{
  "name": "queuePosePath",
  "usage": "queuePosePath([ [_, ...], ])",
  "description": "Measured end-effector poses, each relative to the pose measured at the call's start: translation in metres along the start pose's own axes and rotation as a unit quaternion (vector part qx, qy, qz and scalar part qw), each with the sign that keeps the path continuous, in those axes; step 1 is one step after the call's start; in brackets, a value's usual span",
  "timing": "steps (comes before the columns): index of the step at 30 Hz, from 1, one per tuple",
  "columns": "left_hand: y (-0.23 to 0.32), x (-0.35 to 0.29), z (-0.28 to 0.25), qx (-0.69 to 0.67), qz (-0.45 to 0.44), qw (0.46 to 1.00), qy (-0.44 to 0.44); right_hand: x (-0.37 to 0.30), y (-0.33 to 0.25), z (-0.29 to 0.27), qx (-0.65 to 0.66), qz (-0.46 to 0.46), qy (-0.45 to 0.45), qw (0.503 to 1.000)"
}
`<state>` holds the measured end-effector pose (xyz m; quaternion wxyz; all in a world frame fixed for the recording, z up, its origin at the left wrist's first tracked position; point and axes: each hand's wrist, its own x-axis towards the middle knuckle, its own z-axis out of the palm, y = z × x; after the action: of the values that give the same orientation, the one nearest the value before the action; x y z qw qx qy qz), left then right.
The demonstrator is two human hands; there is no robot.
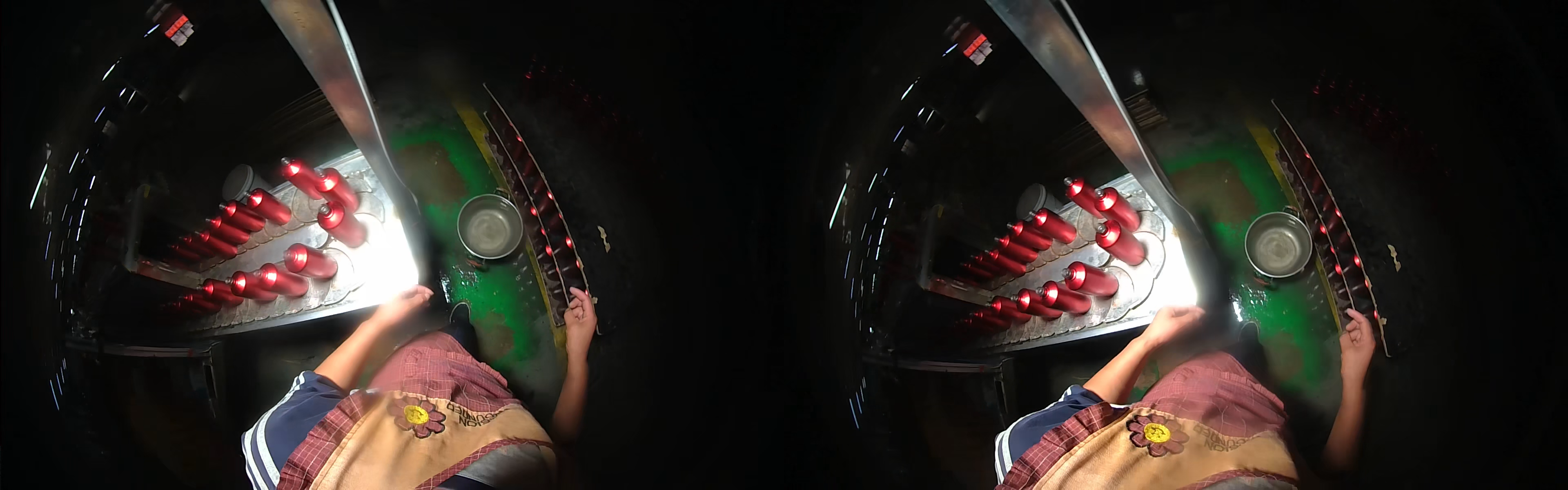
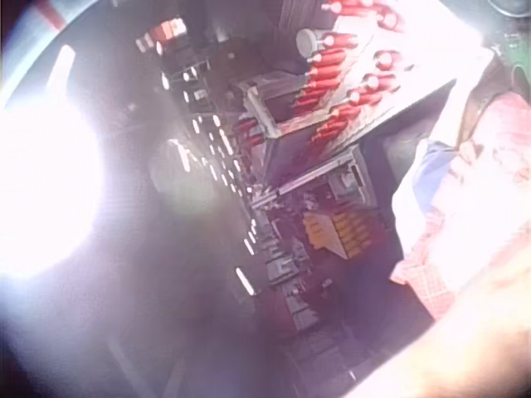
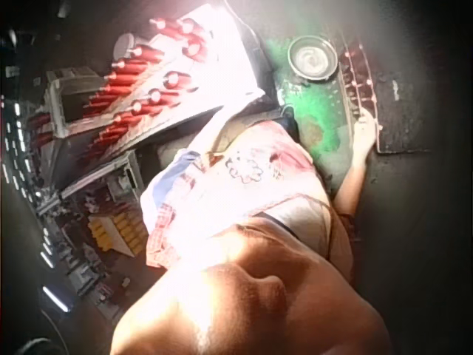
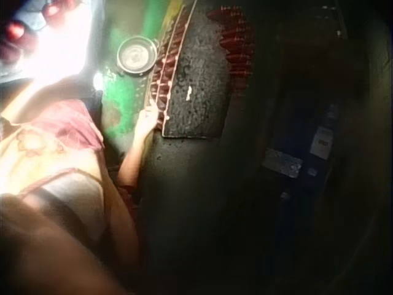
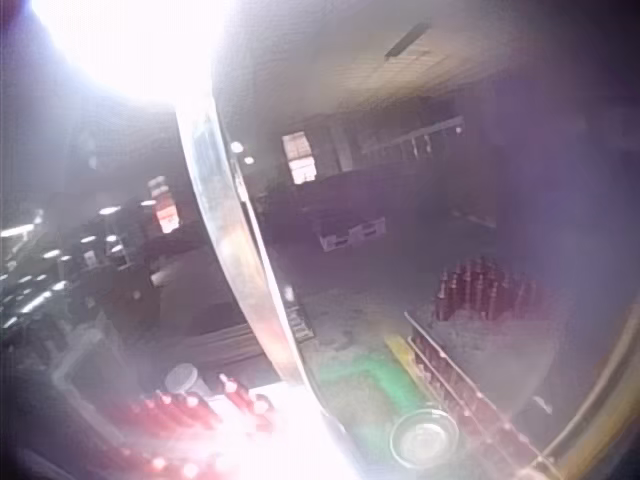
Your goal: The person repeatedly picks up red cylindrical cans from a floor pile and places them into slots on a metal tray. The person handles the cans one or two at a time, moving them between the floor and the tray in a repetitive cycle.
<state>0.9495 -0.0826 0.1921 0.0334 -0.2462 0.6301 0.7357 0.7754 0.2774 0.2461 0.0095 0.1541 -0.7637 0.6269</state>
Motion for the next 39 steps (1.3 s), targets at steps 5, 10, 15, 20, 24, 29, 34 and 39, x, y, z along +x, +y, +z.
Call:
queuePosePath([
  [5, 0.057, 0.112, 0.029, 0.061, 0.020, 0.996, -0.059, 0.037, 0.029, -0.062, -0.006, 0.088, 0.085, 0.992],
  [10, 0.100, 0.170, 0.062, 0.117, 0.051, 0.985, -0.119, 0.017, 0.057, -0.115, -0.120, 0.220, 0.215, 0.944],
  [15, 0.123, 0.228, 0.103, 0.094, 0.064, 0.987, -0.110, 0.066, 0.119, -0.158, -0.118, 0.208, 0.168, 0.956],
  [20, 0.155, 0.279, 0.116, 0.120, 0.048, 0.992, -0.009, 0.208, 0.116, -0.160, 0.024, 0.183, 0.097, 0.978],
  [24, 0.183, 0.289, 0.115, 0.101, -0.012, 0.994, 0.026, 0.309, 0.082, -0.159, 0.016, 0.128, 0.052, 0.990],
  [29, 0.198, 0.287, 0.092, 0.020, -0.023, 0.979, 0.201, 0.385, 0.060, -0.150, -0.013, 0.117, 0.002, 0.993],
  [34, 0.199, 0.312, 0.070, -0.004, -0.026, 0.969, 0.245, 0.420, 0.067, -0.131, 0.033, 0.123, -0.041, 0.991],
  [39, 0.223, 0.364, 0.070, -0.023, -0.034, 0.967, 0.251, 0.447, 0.072, -0.110, 0.040, 0.113, -0.040, 0.992],
])
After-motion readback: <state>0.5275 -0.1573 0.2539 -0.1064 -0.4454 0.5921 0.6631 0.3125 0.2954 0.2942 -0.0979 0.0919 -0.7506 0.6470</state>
